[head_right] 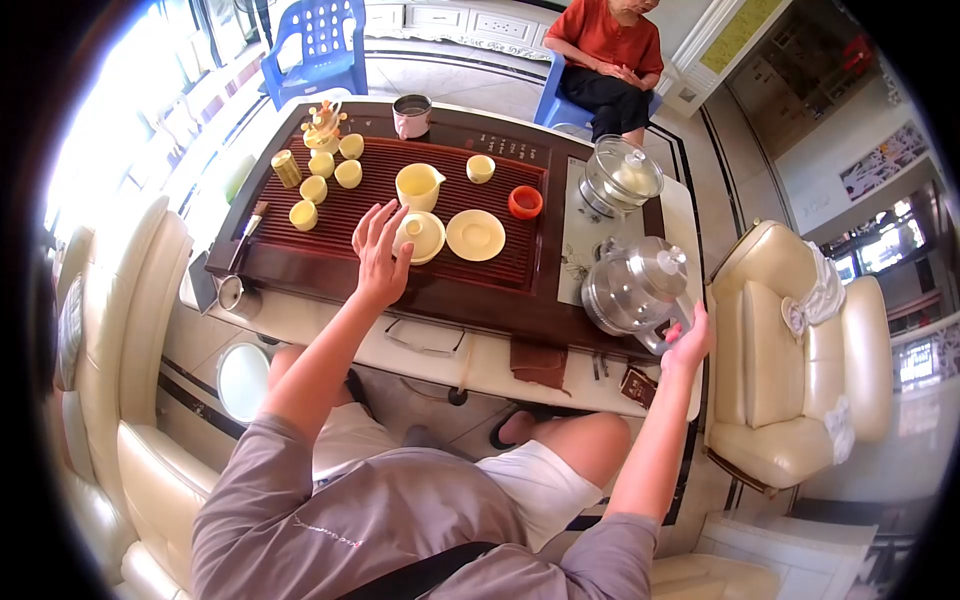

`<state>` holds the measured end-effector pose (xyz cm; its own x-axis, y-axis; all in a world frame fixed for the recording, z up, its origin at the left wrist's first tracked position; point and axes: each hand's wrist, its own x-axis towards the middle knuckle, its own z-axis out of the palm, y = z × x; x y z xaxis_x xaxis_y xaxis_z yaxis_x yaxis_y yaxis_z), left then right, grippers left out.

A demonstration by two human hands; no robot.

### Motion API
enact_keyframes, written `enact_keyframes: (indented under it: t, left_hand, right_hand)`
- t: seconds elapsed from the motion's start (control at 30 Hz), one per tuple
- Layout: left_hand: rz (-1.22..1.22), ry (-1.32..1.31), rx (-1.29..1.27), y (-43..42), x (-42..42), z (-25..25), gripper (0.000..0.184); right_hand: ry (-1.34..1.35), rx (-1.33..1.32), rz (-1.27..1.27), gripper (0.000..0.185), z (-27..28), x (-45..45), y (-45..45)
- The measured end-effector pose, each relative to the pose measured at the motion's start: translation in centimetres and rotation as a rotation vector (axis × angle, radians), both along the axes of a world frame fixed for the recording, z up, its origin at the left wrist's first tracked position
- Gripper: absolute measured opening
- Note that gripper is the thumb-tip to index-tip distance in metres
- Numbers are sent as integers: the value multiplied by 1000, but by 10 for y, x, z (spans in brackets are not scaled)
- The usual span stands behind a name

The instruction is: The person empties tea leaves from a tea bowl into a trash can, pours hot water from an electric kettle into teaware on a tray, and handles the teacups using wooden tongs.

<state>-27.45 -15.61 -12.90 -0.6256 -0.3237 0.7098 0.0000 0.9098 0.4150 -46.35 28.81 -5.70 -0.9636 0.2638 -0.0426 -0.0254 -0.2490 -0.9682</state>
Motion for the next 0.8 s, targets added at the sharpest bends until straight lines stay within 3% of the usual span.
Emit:
enact_keyframes:
  t: [0.17, 0.37, 0.8]
  left_hand:
    - [-4, 11, 10, 0, 1, 0, 49]
    - [1, 24, 25, -1, 0, -1, 48]
    - [6, 50, 40, -2, -1, -2, 47]
  right_hand:
    - [13, 31, 167, 29, 22, 15, -34]
    - [95, 305, 294, 36, 58, 38, -77]
    - [57, 524, 356, 47, 77, 45, -105]
